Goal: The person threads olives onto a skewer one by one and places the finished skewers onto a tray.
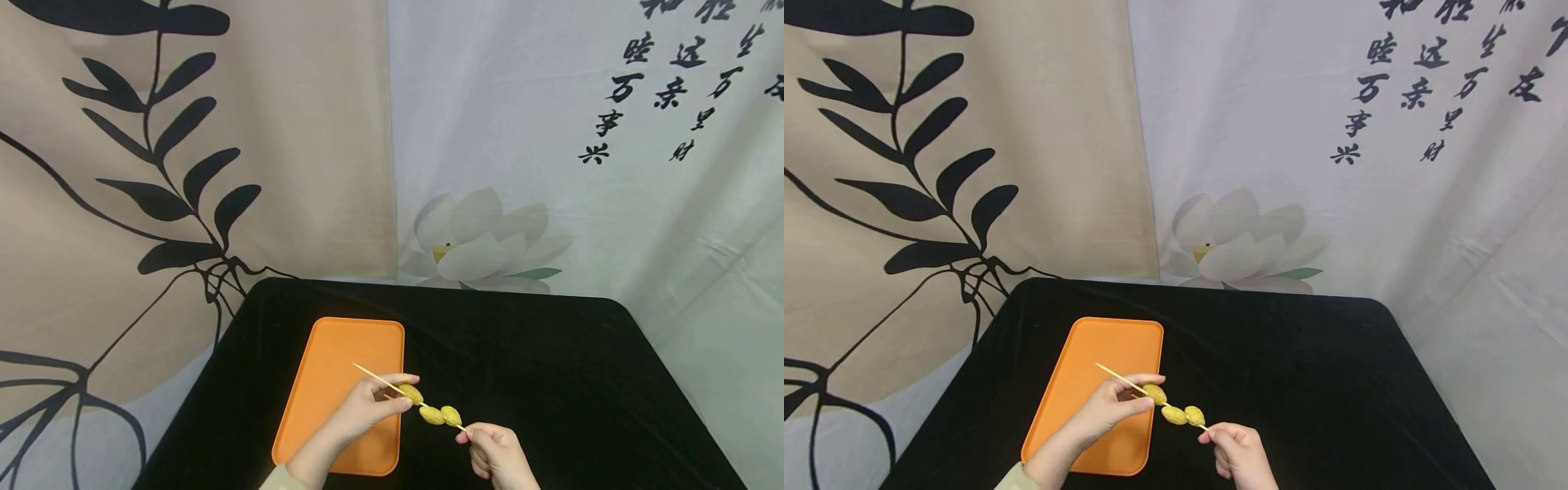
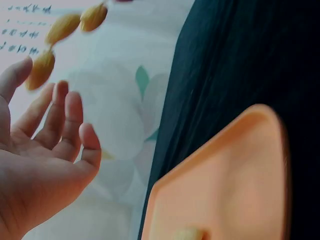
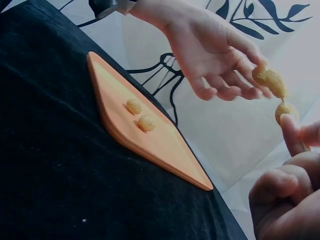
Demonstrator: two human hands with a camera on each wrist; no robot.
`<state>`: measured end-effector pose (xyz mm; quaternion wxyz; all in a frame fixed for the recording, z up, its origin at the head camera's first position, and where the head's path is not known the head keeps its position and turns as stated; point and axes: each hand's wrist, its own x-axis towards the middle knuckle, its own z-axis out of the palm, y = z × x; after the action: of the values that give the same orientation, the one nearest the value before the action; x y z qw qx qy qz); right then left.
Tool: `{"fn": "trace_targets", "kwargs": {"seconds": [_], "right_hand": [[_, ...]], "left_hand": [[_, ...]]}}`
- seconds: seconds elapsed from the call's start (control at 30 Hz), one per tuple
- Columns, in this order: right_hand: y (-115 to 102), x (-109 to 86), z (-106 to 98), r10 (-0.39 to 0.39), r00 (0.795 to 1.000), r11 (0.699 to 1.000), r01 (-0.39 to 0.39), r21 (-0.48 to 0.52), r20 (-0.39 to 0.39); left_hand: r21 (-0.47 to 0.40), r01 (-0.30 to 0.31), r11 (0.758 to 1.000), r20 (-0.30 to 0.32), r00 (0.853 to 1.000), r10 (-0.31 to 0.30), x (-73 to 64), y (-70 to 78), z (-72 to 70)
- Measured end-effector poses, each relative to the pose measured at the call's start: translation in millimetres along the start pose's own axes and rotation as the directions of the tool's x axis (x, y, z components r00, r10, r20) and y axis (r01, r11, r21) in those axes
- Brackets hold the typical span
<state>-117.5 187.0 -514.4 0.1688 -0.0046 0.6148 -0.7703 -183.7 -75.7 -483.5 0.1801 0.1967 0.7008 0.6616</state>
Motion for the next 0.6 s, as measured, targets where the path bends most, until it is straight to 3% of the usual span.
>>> {"fn": "trace_targets", "kwargs": {"seconds": [0.1, 0.27, 0.33, 0.37, 0.43, 0.47, 0.53, 0.6], "right_hand": [[-0.4, -1.2, -3.9, -0.027, 0.999, 1.0, 0.027, 0.0, -0.023], [0.8, -5.2, -16.6, -0.014, 0.996, 1.0, 0.012, -0.029, -0.088], [2.7, -6.7, -22.2, -0.002, 0.995, 1.0, -0.001, -0.027, -0.103], [4.0, -7.2, -24.9, 0.003, 0.995, 1.0, -0.005, -0.023, -0.101], [7.3, -7.5, -29.4, -0.004, 0.997, 1.0, 0.004, -0.002, -0.072], [9.3, -7.3, -31.2, -0.012, 0.999, 1.0, 0.012, 0.013, -0.048], [12.7, -7.2, -34.5, -0.035, 0.999, 0.999, 0.035, 0.041, 0.006], [15.1, -7.4, -37.1, -0.069, 0.997, 0.996, 0.066, 0.061, 0.043]], "left_hand": [[0.043, 0.022, 0.999, -0.034, 0.999, -0.02, -1.9, -1.0, -16.0], [0.169, 0.09, 0.981, -0.184, 0.981, -0.058, -10.3, -10.1, -43.4], [0.283, 0.125, 0.951, -0.221, 0.973, -0.063, -13.5, -15.1, -48.9], [0.365, 0.137, 0.921, -0.229, 0.972, -0.054, -14.4, -18.2, -50.0], [0.549, 0.156, 0.821, -0.226, 0.974, -0.034, -15.5, -25.1, -50.0], [0.642, 0.161, 0.749, -0.221, 0.975, -0.02, -15.7, -29.4, -49.3], [0.799, 0.165, 0.578, -0.211, 0.977, 0.013, -14.6, -38.2, -46.3], [0.891, 0.163, 0.425, -0.202, 0.978, 0.049, -11.9, -47.0, -43.2]]}}
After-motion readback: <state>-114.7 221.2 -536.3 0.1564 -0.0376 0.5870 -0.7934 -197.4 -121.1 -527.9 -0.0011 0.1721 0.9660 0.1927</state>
